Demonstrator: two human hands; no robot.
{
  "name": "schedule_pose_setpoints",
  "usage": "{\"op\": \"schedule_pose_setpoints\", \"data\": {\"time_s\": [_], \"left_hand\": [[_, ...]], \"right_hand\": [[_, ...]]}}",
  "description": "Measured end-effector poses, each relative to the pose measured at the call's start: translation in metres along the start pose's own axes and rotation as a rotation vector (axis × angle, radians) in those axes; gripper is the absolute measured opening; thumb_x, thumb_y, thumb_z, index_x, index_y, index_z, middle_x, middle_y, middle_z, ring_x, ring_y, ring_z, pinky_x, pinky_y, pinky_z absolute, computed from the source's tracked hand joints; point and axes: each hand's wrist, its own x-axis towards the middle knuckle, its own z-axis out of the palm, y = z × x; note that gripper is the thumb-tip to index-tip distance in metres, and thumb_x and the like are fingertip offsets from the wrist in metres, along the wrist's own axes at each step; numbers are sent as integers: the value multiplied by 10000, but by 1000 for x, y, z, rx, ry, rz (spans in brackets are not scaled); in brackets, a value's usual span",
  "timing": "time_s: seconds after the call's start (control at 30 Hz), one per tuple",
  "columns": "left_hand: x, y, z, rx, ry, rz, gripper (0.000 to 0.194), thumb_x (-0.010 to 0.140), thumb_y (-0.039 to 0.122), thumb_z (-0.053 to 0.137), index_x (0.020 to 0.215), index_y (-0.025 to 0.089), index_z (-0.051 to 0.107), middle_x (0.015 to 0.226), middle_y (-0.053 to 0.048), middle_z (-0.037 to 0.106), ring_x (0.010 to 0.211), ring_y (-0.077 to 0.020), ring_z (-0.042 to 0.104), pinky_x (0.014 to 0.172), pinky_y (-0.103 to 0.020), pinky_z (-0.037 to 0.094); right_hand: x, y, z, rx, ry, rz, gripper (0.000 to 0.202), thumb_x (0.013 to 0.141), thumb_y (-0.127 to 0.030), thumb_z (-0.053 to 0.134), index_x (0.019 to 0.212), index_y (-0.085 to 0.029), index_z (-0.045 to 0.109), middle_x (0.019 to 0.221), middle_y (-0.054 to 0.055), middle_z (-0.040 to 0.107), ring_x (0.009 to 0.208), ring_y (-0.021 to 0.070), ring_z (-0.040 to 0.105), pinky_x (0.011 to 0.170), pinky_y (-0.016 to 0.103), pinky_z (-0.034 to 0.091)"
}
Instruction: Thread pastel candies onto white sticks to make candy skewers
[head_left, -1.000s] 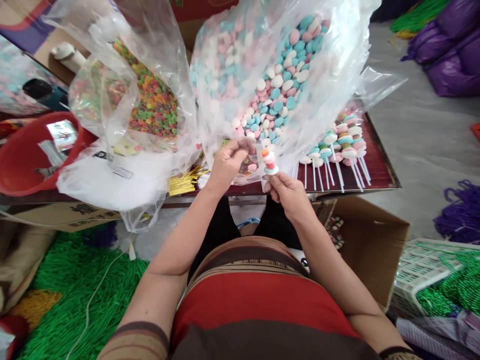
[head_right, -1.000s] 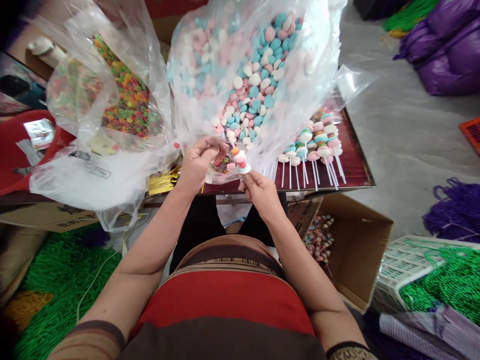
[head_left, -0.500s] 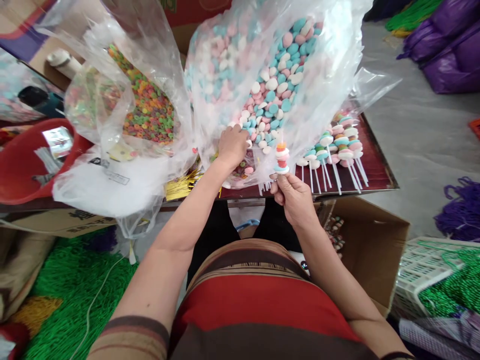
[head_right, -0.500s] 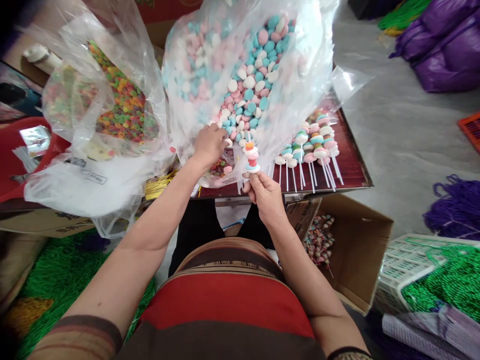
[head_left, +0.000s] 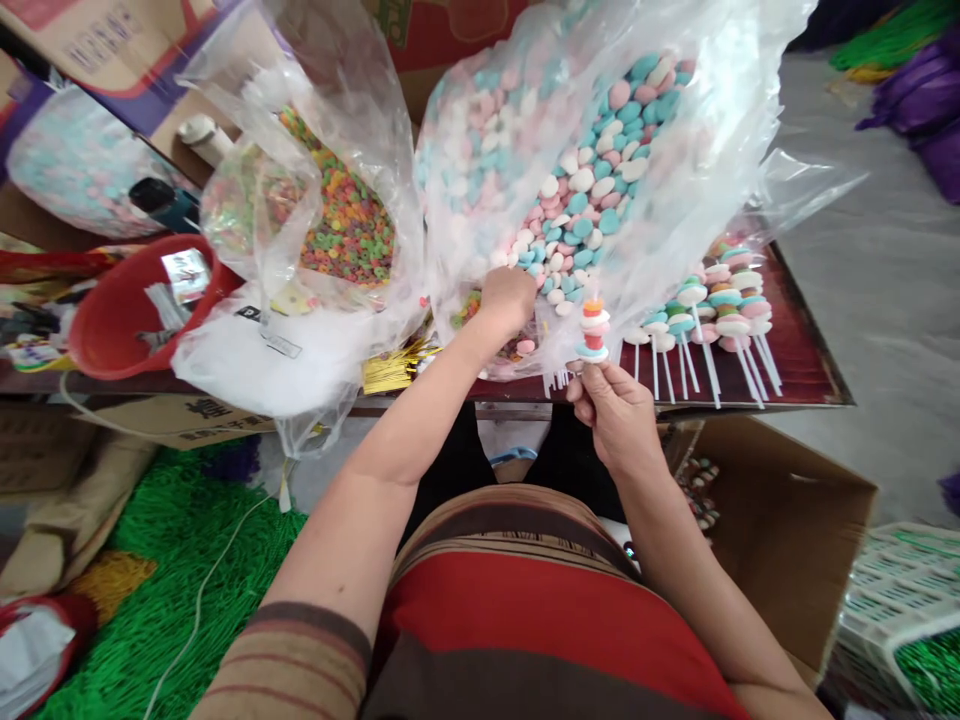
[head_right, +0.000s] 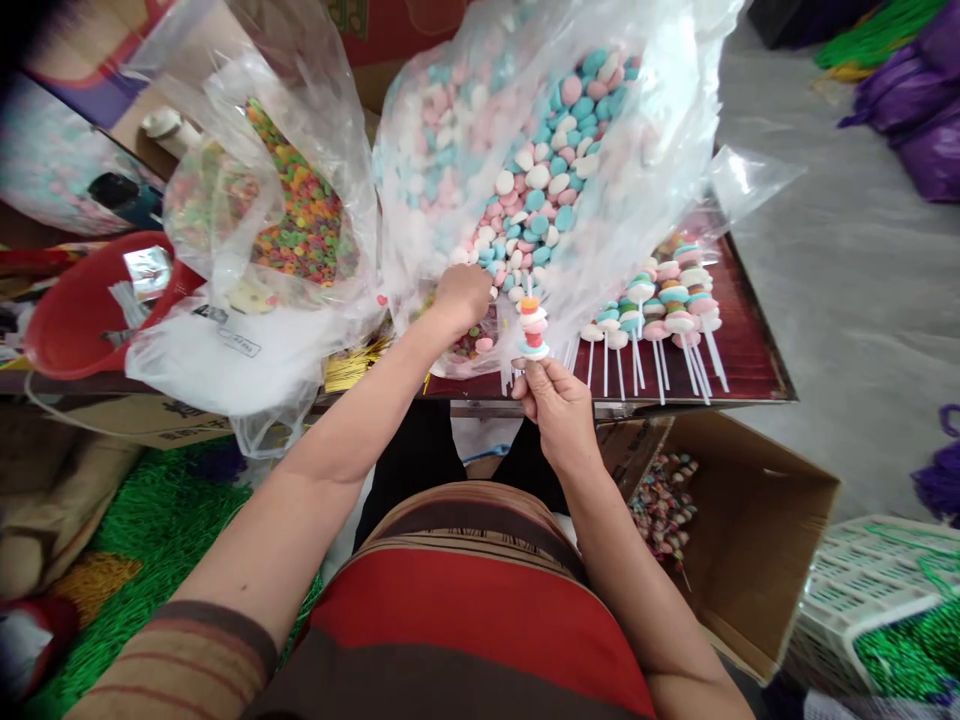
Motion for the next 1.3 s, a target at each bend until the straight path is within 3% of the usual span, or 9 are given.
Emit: {"op": "schedule_pose_setpoints", "data": {"time_s": [0.13,0.2,0.27,0.37,0.43,0.53,1.0,1.17,1.3], "left_hand": [[-25,8,-9,26,60,135,250,808,7,594,921,176,741,1112,-173,747,1136,-355,661,1017,-477,466],[-33,7,-15,-37,69,141,249,794,3,625,925,188,729,1078,-139,754,1124,-325,667,1005,-443,479],[-40,2,-20,-256,99,69,201,797,33,672,899,201,710,962,-83,758,1040,-276,695,965,-402,510],[-54,-4,-26,-825,124,-59,172,836,157,748,994,206,702,937,-32,761,935,-201,721,873,-342,560],[-67,-6,-27,-1152,77,-114,258,834,300,816,1054,218,708,976,-32,772,884,-174,727,793,-314,582],[-86,-5,-28,-1368,7,-172,417,754,497,892,1042,247,724,928,-23,765,774,-157,711,671,-304,576],[-100,-2,-26,-1553,71,-148,509,614,526,975,927,233,699,869,10,771,739,-117,707,693,-266,565],[-101,-4,-23,-1444,87,-192,395,758,489,896,956,228,676,896,10,754,762,-108,696,736,-272,567],[-103,-1,-24,-1356,151,-124,484,697,549,918,950,226,663,832,25,722,739,-108,678,718,-257,556]], "right_hand": [[-1,2,-1,-32,3,-15,408,839,-605,756,860,-202,696,640,-29,567,462,72,346,430,252,216],[-2,3,-1,-47,2,-21,408,843,-605,747,876,-201,703,639,-30,572,458,72,343,430,249,212],[-3,3,-1,-76,-13,-12,413,852,-609,733,889,-198,713,622,-33,567,456,74,339,430,248,209],[-6,1,0,-136,-86,21,425,881,-617,698,913,-194,731,574,-43,532,464,84,342,438,245,216],[-9,-2,2,-209,-147,19,432,910,-615,665,936,-192,747,551,-46,512,482,95,360,451,245,234],[-12,-7,8,-349,-196,-15,442,944,-602,620,951,-184,764,529,-47,493,500,108,386,479,252,275],[-18,-18,11,-456,-181,-46,375,967,-493,560,934,-177,759,497,-57,477,494,118,407,565,283,339],[-16,-16,11,-468,-176,-44,391,962,-505,557,939,-176,767,490,-53,472,481,122,404,545,280,337],[-14,-16,9,-562,-186,-92,377,970,-478,546,880,-190,773,476,-34,470,494,142,427,539,284,338]]}}
